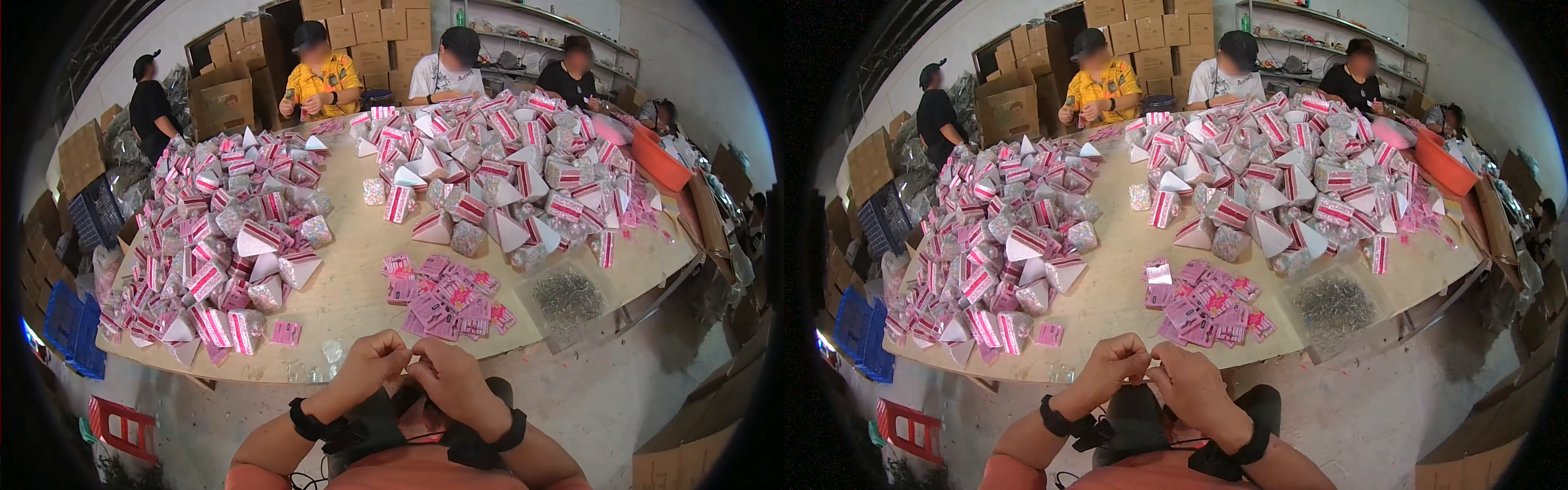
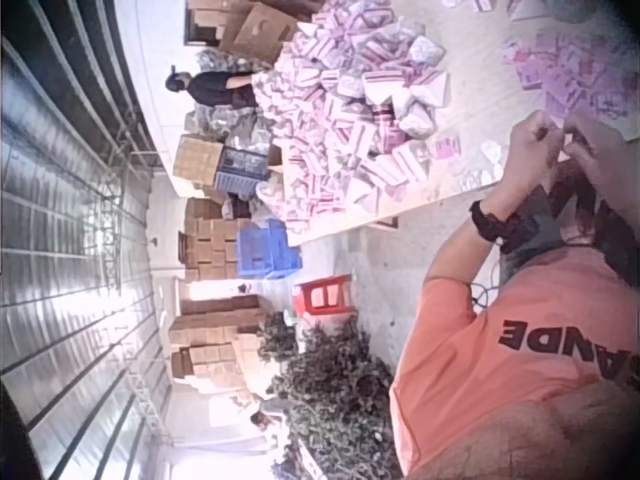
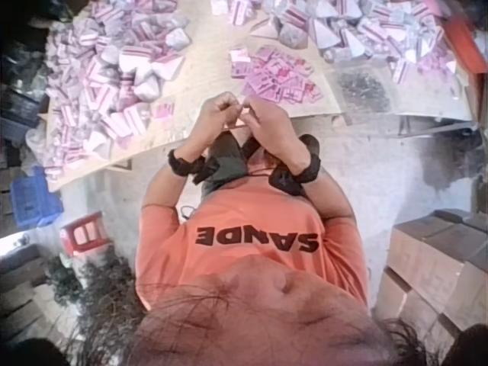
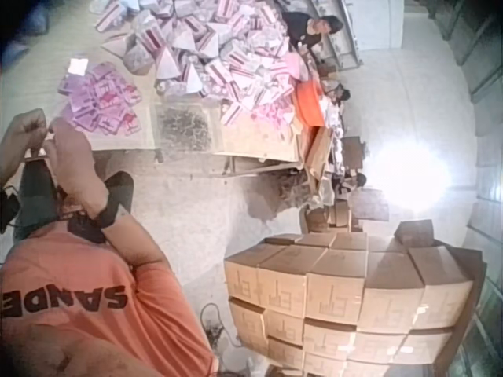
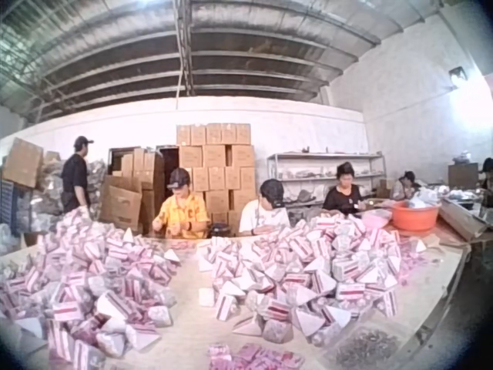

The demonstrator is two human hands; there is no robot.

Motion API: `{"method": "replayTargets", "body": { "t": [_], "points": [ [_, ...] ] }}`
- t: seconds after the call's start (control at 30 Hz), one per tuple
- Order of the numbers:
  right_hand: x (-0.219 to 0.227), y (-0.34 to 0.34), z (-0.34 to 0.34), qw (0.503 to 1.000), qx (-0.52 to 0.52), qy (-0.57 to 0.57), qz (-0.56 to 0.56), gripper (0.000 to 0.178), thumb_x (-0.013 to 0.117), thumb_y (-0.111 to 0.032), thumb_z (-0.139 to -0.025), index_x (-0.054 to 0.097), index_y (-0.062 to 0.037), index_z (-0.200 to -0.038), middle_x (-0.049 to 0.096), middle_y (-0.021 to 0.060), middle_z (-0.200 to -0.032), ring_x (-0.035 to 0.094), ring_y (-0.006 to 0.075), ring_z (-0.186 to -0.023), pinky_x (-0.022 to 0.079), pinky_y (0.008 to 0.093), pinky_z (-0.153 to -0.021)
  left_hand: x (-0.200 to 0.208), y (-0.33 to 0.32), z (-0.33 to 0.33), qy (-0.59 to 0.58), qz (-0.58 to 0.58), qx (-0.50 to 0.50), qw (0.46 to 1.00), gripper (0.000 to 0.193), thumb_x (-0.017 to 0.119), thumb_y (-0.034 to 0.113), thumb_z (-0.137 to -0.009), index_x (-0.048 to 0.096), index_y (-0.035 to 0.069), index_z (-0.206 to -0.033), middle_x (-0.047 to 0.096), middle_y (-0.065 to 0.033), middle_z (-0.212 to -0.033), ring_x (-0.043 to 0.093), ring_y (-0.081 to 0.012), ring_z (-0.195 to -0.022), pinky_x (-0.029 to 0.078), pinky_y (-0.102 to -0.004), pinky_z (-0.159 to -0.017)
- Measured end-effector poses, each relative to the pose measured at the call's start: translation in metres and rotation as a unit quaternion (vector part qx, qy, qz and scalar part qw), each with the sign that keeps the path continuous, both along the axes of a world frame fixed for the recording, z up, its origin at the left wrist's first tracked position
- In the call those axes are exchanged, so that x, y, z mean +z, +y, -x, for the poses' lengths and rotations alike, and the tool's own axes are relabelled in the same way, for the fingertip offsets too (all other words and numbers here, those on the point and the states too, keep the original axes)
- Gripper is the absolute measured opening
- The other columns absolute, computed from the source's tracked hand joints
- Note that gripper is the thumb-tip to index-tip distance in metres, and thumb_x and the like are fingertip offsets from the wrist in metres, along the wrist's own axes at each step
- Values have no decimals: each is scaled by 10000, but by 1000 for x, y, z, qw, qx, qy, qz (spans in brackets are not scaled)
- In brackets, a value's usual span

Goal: The person repeatedly picks up small pink cards and clear plastic bags containing colorful beads from a table. They insert the cards into the bags and place the filled bags into a pile. The task is performed by hand in a repetitive assembly line manner.

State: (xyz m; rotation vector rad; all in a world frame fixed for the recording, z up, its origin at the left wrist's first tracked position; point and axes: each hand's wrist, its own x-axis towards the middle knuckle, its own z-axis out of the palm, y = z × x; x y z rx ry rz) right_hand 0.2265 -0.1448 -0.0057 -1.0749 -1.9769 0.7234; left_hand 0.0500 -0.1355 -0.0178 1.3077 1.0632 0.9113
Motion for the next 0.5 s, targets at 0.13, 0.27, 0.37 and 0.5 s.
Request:
{"method": "replayTargets", "body": {
  "t": [0.13, 0.27, 0.37, 0.5],
  "points": [
    [-12, 3, 2, 990, -23, -73, -122, 131, 618, -113, -811, 544, -61, -906, 573, 124, -740, 580, 310, -681, 447, 398, -594, -4, 2, -1, -44, 15, -7, 999, 134, 551, 116, -927, 529, 42, -817, 530, 3, -681, 487, -62, -592, 415, -212, -543],
    [-24, 9, 3, 978, -38, -80, -189, 124, 613, -124, -807, 537, -68, -887, 559, 105, -710, 571, 302, -664, 443, 398, -580, 5, 4, -7, -7, 5, 7, 1000, 133, 536, 112, -929, 528, 40, -817, 531, 2, -681, 488, -69, -590, 414, -217, -551],
    [-25, 16, -2, 972, -48, -48, -223, 117, 604, -107, -831, 566, -33, -913, 577, 92, -700, 578, 236, -601, 448, 350, -549, 8, 15, -4, 22, -33, -10, 999, 137, 531, 123, -929, 532, 40, -820, 530, 1, -675, 497, -71, -593, 419, -219, -544],
    [-15, 17, -12, 938, -43, 237, 250, 136, 587, -81, -873, 603, 18, -965, 602, 80, -678, 553, 143, -536, 441, 271, -505, 19, 51, 9, 38, -53, 15, 998, 134, 547, 143, -908, 536, 41, -821, 541, -3, -672, 514, -73, -589, 419, -219, -533]
  ]
}}
